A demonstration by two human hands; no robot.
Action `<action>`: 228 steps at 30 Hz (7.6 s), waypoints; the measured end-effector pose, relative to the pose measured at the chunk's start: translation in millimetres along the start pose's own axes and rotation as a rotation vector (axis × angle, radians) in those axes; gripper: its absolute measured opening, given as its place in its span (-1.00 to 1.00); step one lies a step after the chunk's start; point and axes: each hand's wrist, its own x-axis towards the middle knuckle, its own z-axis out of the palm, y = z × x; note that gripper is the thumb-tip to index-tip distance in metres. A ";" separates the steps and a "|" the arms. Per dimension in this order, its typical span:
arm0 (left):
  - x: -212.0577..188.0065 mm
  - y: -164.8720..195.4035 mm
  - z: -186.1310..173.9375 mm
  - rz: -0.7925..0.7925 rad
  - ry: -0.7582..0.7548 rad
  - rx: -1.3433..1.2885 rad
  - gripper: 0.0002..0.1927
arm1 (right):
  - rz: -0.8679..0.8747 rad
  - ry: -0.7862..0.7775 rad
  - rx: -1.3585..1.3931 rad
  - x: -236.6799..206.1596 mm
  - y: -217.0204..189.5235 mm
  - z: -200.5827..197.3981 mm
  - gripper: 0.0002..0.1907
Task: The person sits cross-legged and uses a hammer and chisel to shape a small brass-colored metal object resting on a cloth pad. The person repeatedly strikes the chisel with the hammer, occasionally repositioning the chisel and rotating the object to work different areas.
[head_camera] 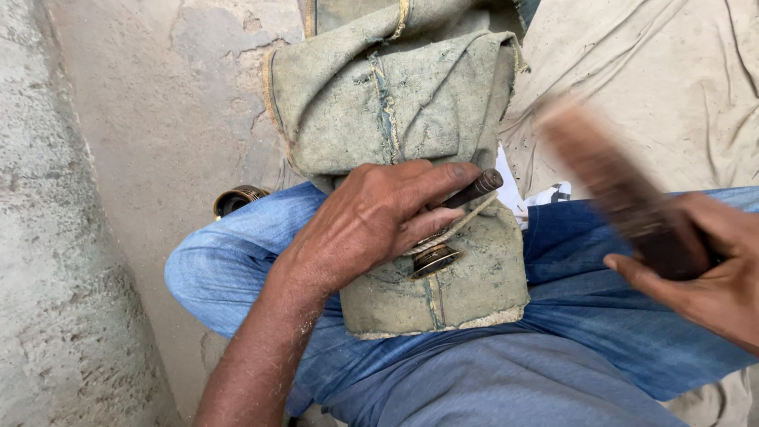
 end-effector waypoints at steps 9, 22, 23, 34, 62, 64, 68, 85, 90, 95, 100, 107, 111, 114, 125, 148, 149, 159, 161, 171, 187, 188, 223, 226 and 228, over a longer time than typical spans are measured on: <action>3.1 -4.2 1.6 -0.008 -0.016 -0.012 -0.60 | -0.088 -0.165 0.156 0.0 33.9 9.2 -0.78; 3.6 -0.6 -2.1 0.058 0.069 -0.054 -0.59 | 0.202 -0.106 0.326 4.7 -5.9 3.6 -0.61; 6.7 -0.3 -2.2 0.065 0.077 -0.056 -0.60 | 0.186 -0.150 0.218 15.2 -14.1 4.6 -0.58; 25.8 1.9 -7.1 -0.186 -0.103 -0.078 -0.56 | 0.171 -0.113 0.378 34.2 -8.4 -0.4 -0.50; -7.0 -12.2 -5.6 -0.070 0.075 -0.156 -0.54 | 0.178 -0.341 -0.289 59.5 15.5 -4.4 -0.62; -9.1 -14.0 -5.2 -0.059 0.080 -0.147 -0.54 | 0.157 -0.331 -0.457 69.3 14.9 -3.7 -0.52; -11.4 -17.7 -2.4 -0.010 0.108 -0.141 -0.53 | 0.289 -0.292 -0.187 74.6 20.4 3.5 -0.59; -29.4 -16.4 6.4 -0.117 0.232 -0.186 -0.55 | -0.327 -0.164 -0.296 95.6 26.5 -26.6 -0.63; -37.5 -22.1 7.7 -0.090 0.246 -0.205 -0.52 | -0.146 -0.096 -0.306 84.9 37.0 -27.2 -0.68; -43.4 -26.9 7.7 -0.073 0.232 -0.221 -0.50 | 0.094 -0.135 -0.169 83.1 45.7 -28.3 -0.76; -44.9 -34.2 7.7 -0.011 0.209 -0.201 -0.58 | -0.072 -0.124 -0.219 86.1 28.9 -25.0 -0.74; -54.5 -36.1 18.2 -0.081 0.338 -0.248 -0.52 | -0.207 -0.138 -0.305 103.5 -2.5 -31.1 -0.61; -55.8 -34.6 23.3 -0.118 0.368 -0.264 -0.54 | -0.373 -0.107 -0.379 101.1 -15.9 -36.3 -0.51; -56.5 -33.9 22.2 -0.153 0.368 -0.263 -0.56 | -0.367 -0.105 -0.394 91.6 -21.1 -36.6 -0.48; -2.9 -5.7 8.8 -0.102 0.166 -0.211 -0.50 | 0.083 -0.180 -0.218 83.7 0.6 -17.4 -0.41; 25.7 16.7 -4.4 -0.211 -0.023 -0.089 -0.63 | 0.073 -0.204 -0.008 47.0 45.7 -8.7 -0.63; 25.0 16.6 -4.0 -0.201 -0.019 -0.083 -0.64 | 0.025 -0.236 -0.024 49.3 45.0 -10.5 -0.55; 19.8 23.3 -5.7 -0.175 0.025 -0.083 -0.64 | 0.074 -0.280 -0.112 42.3 43.6 -21.7 -0.48; 5.0 24.7 -8.1 -0.137 0.104 -0.124 -0.58 | 0.142 -0.332 -0.077 17.0 48.9 -19.7 -0.47; -94.3 7.5 34.9 -0.247 0.414 0.026 -0.68 | -0.331 -0.001 0.187 -64.2 -46.7 18.5 -0.38; -50.4 -23.6 44.7 -0.236 0.686 -0.275 -0.73 | -0.964 0.160 -0.102 21.2 -141.8 80.8 -0.70; -40.3 -24.7 45.0 -0.248 0.759 -0.212 -0.77 | -1.012 0.174 -0.133 21.1 -142.5 80.4 -0.65; -199.6 -209.3 -109.7 -0.770 0.818 0.422 -0.87 | -0.611 -0.031 0.368 45.0 -136.0 88.9 -0.69; -210.6 -223.5 -110.3 -1.035 0.673 0.314 -0.82 | -0.623 -0.022 0.374 45.6 -134.9 89.3 -0.69; -215.6 -225.1 -111.8 -1.059 0.610 0.502 -0.81 | -0.622 -0.025 0.371 46.2 -136.0 88.5 -0.69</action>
